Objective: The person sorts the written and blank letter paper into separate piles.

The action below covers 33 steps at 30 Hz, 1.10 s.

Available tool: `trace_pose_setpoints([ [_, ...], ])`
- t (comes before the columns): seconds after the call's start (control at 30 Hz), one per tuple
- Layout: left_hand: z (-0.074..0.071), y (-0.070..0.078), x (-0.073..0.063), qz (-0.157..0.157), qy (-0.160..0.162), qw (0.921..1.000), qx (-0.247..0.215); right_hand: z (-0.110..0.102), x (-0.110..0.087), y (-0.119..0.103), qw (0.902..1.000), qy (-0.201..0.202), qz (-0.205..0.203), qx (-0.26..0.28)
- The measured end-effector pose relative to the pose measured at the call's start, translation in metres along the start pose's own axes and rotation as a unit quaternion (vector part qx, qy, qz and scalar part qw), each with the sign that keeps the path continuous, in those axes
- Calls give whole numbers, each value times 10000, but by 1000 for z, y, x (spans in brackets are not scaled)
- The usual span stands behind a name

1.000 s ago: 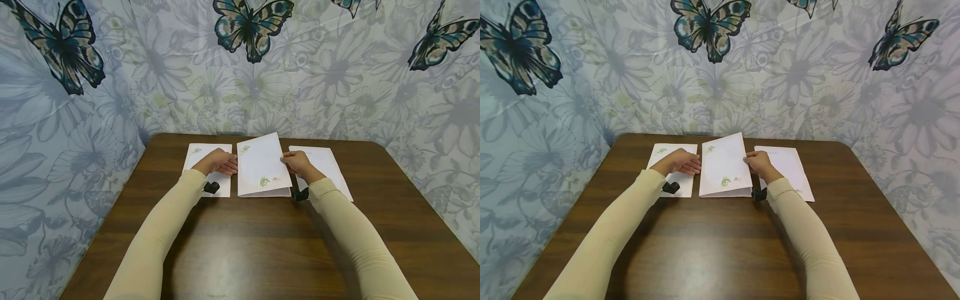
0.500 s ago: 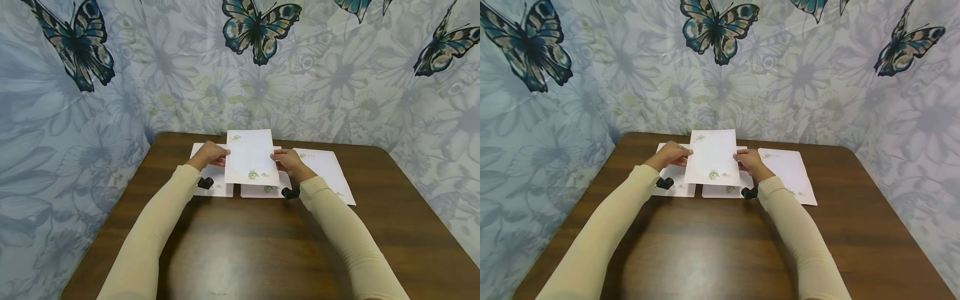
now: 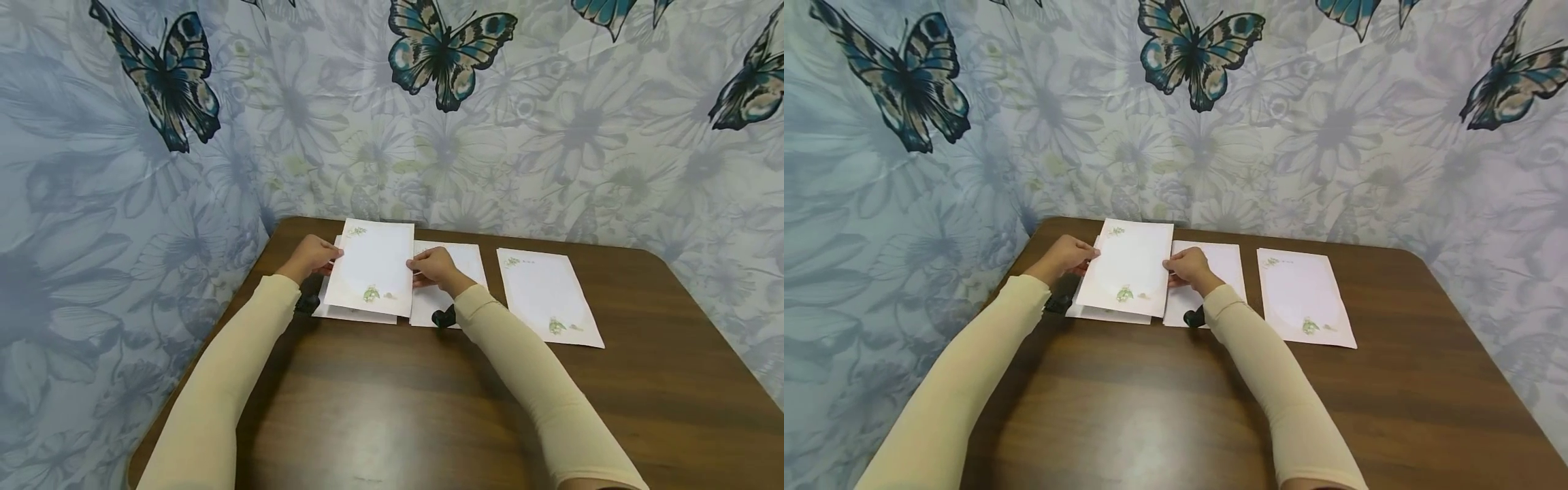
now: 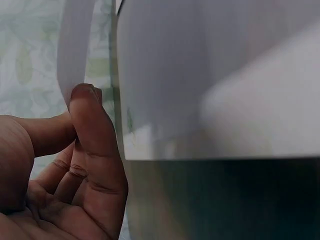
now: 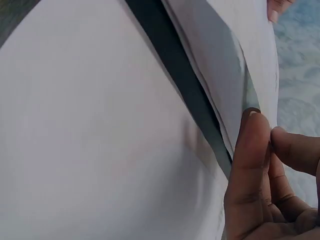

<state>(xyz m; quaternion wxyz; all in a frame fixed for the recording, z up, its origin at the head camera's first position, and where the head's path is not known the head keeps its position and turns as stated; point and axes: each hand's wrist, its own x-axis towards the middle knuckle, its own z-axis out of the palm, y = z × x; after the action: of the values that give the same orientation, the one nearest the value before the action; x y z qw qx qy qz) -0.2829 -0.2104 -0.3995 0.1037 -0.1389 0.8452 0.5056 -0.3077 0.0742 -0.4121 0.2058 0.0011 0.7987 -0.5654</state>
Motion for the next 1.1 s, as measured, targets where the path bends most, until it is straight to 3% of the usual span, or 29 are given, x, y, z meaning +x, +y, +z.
trace_pose_setpoints([
  [0.37, -2, -23, 9, -81, 274, 9988, 389, 21, 11, 10, 9978, -65, -22, -662],
  [0.93, -5, -26, 11, -404, 271, 9978, 460, 29, 18, 12, 9974, 184, -14, -690],
  [1.1, -4, -24, 13, -366, 541, 9949, 772, 28, 17, 11, 9985, 108, -77, -539],
])
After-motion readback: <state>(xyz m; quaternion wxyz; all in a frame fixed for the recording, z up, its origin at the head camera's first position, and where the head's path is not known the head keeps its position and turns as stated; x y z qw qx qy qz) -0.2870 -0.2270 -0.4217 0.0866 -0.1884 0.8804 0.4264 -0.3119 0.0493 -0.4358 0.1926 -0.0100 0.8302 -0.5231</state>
